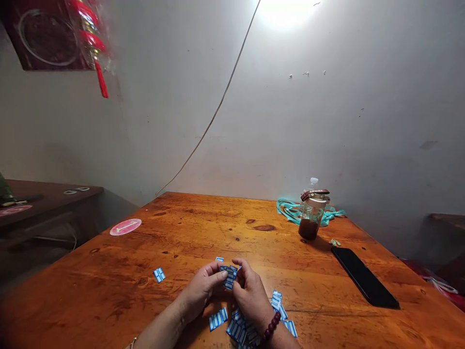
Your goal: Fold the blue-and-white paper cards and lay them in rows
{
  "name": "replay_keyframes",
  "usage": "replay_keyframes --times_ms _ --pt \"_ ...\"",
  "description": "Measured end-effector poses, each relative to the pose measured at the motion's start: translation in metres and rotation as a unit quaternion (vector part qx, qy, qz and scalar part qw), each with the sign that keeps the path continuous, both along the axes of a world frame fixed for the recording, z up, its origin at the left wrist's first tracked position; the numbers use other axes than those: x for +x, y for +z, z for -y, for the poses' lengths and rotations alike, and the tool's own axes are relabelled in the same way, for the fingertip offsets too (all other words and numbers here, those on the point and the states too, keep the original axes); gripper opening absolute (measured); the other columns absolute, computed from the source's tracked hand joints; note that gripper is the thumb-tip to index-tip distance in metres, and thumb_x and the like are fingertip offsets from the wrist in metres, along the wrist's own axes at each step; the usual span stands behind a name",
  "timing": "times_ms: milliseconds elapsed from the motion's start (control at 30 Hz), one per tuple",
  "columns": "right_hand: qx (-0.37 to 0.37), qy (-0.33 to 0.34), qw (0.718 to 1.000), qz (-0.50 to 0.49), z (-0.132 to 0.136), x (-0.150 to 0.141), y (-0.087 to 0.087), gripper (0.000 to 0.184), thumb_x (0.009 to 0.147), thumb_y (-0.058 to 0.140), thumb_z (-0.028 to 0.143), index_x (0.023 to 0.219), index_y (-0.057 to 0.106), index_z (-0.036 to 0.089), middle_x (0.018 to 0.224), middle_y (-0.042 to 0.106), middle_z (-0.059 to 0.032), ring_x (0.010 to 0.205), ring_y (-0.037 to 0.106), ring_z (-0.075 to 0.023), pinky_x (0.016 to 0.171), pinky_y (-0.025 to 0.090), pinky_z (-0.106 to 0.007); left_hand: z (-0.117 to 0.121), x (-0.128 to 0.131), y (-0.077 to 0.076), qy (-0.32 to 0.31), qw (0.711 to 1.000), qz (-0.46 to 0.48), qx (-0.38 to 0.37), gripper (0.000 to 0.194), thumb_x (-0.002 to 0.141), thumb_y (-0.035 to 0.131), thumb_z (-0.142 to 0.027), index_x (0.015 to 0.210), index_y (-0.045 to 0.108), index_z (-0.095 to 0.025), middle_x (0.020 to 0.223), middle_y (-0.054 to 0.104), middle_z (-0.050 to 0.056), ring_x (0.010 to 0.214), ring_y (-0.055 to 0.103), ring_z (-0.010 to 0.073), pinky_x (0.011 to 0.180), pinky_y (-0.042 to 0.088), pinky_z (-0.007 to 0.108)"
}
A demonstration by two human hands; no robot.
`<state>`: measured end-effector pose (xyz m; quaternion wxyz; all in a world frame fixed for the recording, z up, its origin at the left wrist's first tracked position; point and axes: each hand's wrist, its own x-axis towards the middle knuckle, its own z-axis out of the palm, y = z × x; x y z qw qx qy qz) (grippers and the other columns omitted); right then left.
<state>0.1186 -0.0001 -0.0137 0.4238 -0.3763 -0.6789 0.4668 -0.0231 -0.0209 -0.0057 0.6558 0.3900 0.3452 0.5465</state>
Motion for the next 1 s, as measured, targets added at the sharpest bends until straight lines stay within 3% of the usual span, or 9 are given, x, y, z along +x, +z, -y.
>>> replay_keyframes --times_ms 133,300,433,533,633,800,1000 --pt "-0.043 0.004 0.998 -0.037 0.0 -0.002 -0.001 0.029 0.072 0.051 0.026 0.1 0.049 0.018 0.058 0.045 0.0056 0.05 0.042 -0.0072 0.045 0.033 -0.017 -0.002 0.001 -0.002 0.019 0.998 -0.049 0.026 0.019 0.063 0.066 -0.026 0.071 0.058 -0.012 0.067 0.061 0.003 0.06 0.054 0.0112 0.06 0.039 0.022" --pt "-0.122 0.008 0.987 -0.1 -0.005 -0.002 0.0 0.026 0.067 0.057 0.041 0.073 0.053 0.015 0.058 0.049 0.0035 0.046 0.043 -0.0068 0.042 0.033 -0.017 -0.001 0.003 0.001 0.044 0.996 -0.072 0.004 0.021 0.059 0.068 -0.028 0.067 0.057 -0.012 0.06 0.057 0.0 0.051 0.048 0.0077 0.05 0.035 0.019" --pt "-0.12 -0.052 0.982 -0.133 -0.006 0.003 0.009 0.03 0.064 0.06 0.043 0.064 0.047 0.016 0.054 0.046 0.0054 0.042 0.039 -0.0052 0.04 0.031 -0.017 -0.002 0.005 0.003 0.103 0.989 -0.096 -0.035 0.024 0.059 0.067 -0.032 0.069 0.056 -0.013 0.058 0.055 -0.001 0.046 0.045 0.0063 0.044 0.033 0.017" --pt "-0.128 -0.03 0.98 -0.149 -0.004 0.001 0.011 0.031 0.064 0.059 0.044 0.065 0.046 0.016 0.054 0.048 0.0046 0.04 0.04 -0.0049 0.04 0.031 -0.017 -0.002 0.006 0.002 0.131 0.986 -0.096 -0.035 0.023 0.061 0.065 -0.032 0.071 0.055 -0.014 0.06 0.056 -0.001 0.049 0.047 0.0071 0.045 0.035 0.017" --pt "-0.16 -0.015 0.977 -0.142 -0.002 -0.008 0.004 0.031 0.062 0.06 0.044 0.063 0.044 0.017 0.05 0.048 0.0052 0.037 0.038 -0.0049 0.036 0.028 -0.017 -0.002 0.007 0.001 0.129 0.988 -0.081 -0.029 0.022 0.062 0.065 -0.031 0.071 0.054 -0.014 0.062 0.057 -0.001 0.051 0.049 0.0077 0.046 0.036 0.017" --pt "-0.161 -0.058 0.976 -0.138 -0.004 -0.017 -0.014 0.029 0.064 0.058 0.041 0.059 0.042 0.017 0.047 0.045 0.0062 0.036 0.038 -0.0055 0.036 0.029 -0.017 -0.002 0.009 -0.001 0.122 0.99 -0.047 -0.053 0.023 0.059 0.068 -0.03 0.072 0.057 -0.015 0.064 0.058 0.0 0.052 0.051 0.0077 0.047 0.037 0.017" --pt "-0.143 -0.091 0.977 -0.127 -0.009 -0.015 -0.017 0.026 0.064 0.057 0.039 0.058 0.042 0.018 0.046 0.044 0.0059 0.038 0.038 -0.0066 0.037 0.029 -0.018 -0.003 0.009 0.0 0.09 0.993 -0.054 -0.06 0.025 0.058 0.069 -0.029 0.076 0.062 -0.011 0.065 0.06 0.003 0.051 0.05 0.0071 0.048 0.038 0.017"
